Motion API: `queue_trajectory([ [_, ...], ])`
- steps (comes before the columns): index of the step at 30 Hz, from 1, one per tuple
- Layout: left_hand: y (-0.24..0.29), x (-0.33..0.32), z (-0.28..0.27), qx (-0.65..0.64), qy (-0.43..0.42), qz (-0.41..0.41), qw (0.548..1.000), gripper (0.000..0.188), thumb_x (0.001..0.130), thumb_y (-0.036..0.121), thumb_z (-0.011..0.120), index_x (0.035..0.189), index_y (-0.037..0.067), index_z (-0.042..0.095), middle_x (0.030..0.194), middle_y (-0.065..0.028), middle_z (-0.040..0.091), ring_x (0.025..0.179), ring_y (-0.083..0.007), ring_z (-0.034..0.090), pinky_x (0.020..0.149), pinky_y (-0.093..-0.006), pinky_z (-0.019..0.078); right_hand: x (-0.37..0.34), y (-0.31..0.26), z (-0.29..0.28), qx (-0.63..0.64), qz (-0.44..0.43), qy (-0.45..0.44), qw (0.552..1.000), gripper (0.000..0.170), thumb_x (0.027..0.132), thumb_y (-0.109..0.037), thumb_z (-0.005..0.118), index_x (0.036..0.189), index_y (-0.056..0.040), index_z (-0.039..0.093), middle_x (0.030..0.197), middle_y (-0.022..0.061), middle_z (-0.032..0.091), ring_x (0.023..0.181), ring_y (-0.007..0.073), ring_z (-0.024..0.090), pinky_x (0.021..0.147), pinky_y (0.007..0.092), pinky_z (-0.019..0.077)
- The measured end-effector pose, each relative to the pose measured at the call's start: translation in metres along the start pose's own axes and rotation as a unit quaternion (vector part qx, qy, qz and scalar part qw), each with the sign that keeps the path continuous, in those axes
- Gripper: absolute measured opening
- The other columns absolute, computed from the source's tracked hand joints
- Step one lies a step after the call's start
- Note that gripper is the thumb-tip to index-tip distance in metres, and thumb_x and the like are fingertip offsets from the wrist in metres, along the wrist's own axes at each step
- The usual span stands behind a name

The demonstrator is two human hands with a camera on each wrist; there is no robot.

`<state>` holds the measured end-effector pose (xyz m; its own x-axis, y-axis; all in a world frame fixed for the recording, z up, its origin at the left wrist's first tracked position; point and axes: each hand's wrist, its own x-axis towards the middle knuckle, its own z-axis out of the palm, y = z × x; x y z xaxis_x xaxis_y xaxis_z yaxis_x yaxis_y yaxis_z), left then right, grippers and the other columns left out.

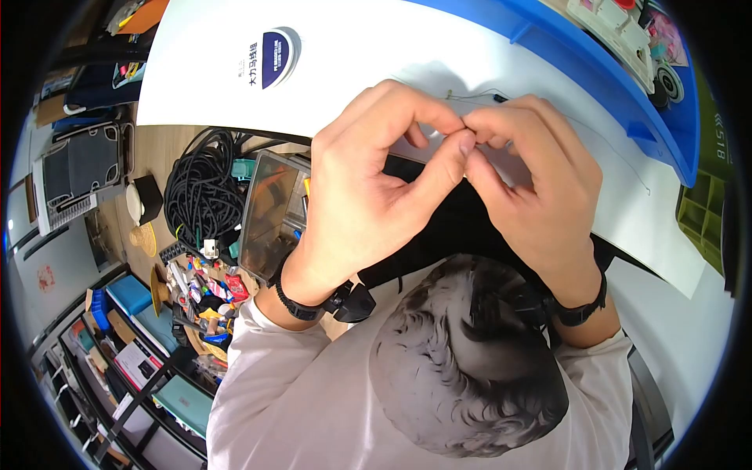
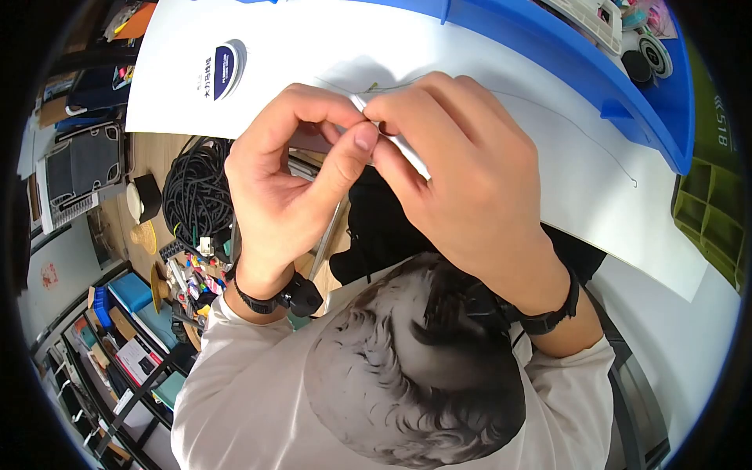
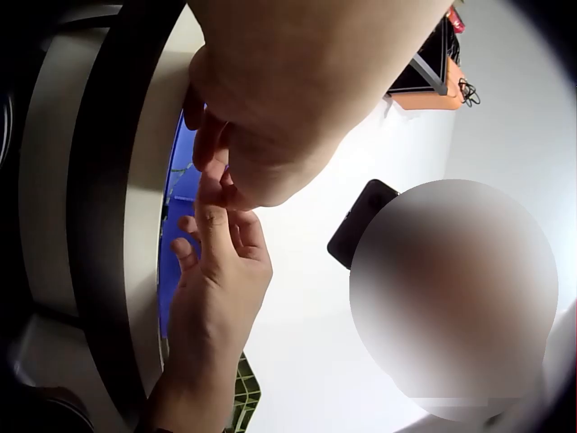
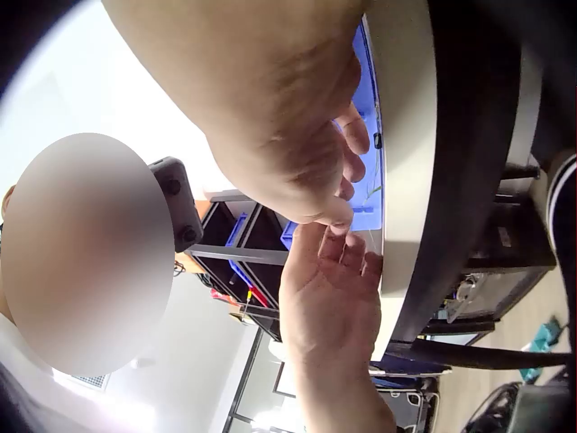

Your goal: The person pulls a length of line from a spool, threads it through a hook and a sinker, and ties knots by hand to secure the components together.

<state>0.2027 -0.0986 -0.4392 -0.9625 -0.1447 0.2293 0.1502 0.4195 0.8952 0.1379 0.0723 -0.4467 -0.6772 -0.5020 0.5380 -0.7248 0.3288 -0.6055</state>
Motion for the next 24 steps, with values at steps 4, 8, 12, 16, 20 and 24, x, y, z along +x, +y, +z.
queue_trajectory([
  [4, -0.006, 0.002, -0.004, 0.020, -0.015, 0.071, 0.997, 0.011, 0.089, 0.001, 0.079, 0.096, -0.001, 0.071, 0.096, -0.0058, 0.069, 0.081, -0.0095, 0.062, 0.073, -0.0242, 0.0508, -0.004, 0.000, -0.001, 0.021, 0.021, -0.013, 0.999, 0.025, 0.076, 0.009, 0.078, 0.096, -0.0028, 0.070, 0.085, 0.0065, 0.066, 0.070, 0.0183, 0.063, 0.061, 0.0283, 0.0501],
  [8, -0.007, -0.001, -0.008, -0.014, -0.014, 0.034, 0.999, 0.010, 0.090, 0.000, 0.078, 0.097, -0.001, 0.071, 0.098, -0.0070, 0.069, 0.082, -0.0109, 0.062, 0.074, -0.0251, 0.0495, -0.004, 0.002, -0.003, 0.041, 0.050, -0.025, 0.998, 0.027, 0.076, 0.009, 0.079, 0.100, -0.0034, 0.071, 0.091, 0.0071, 0.066, 0.075, 0.0202, 0.064, 0.064, 0.0285, 0.0501],
  [12, -0.007, 0.004, -0.012, -0.028, -0.009, 0.042, 0.999, 0.010, 0.091, -0.001, 0.077, 0.099, -0.002, 0.070, 0.098, -0.0071, 0.069, 0.083, -0.0106, 0.061, 0.076, -0.0243, 0.0480, 0.008, 0.000, -0.004, -0.047, 0.025, -0.012, 0.998, 0.029, 0.076, 0.003, 0.080, 0.103, -0.0041, 0.073, 0.105, 0.0085, 0.066, 0.093, 0.0251, 0.063, 0.077, 0.0341, 0.0504],
  [16, -0.010, 0.012, -0.017, -0.022, -0.008, 0.040, 0.999, 0.011, 0.092, 0.000, 0.076, 0.101, -0.002, 0.070, 0.099, -0.0058, 0.069, 0.084, -0.0099, 0.059, 0.078, -0.0241, 0.0465, 0.011, 0.004, 0.007, -0.070, 0.018, -0.017, 0.997, 0.027, 0.076, -0.001, 0.081, 0.102, -0.0045, 0.074, 0.106, 0.0073, 0.067, 0.098, 0.0270, 0.060, 0.083, 0.0373, 0.0490],
  [20, -0.019, 0.032, -0.024, 0.019, 0.012, 0.056, 0.998, 0.009, 0.095, 0.003, 0.075, 0.102, -0.002, 0.071, 0.099, -0.0040, 0.071, 0.085, -0.0097, 0.059, 0.080, -0.0249, 0.0459, 0.011, 0.011, 0.010, -0.085, 0.000, -0.037, 0.996, 0.022, 0.078, -0.002, 0.080, 0.098, -0.0048, 0.074, 0.103, 0.0050, 0.067, 0.094, 0.0262, 0.059, 0.080, 0.0369, 0.0482],
  [24, -0.018, 0.048, -0.029, 0.182, -0.004, 0.078, 0.980, 0.014, 0.094, 0.010, 0.077, 0.105, 0.001, 0.073, 0.102, -0.0071, 0.073, 0.088, -0.0153, 0.064, 0.082, -0.0282, 0.0489, 0.008, 0.010, 0.011, -0.076, -0.010, -0.025, 0.997, 0.017, 0.080, -0.001, 0.079, 0.096, -0.0047, 0.073, 0.099, 0.0038, 0.067, 0.090, 0.0253, 0.058, 0.078, 0.0360, 0.0477],
])
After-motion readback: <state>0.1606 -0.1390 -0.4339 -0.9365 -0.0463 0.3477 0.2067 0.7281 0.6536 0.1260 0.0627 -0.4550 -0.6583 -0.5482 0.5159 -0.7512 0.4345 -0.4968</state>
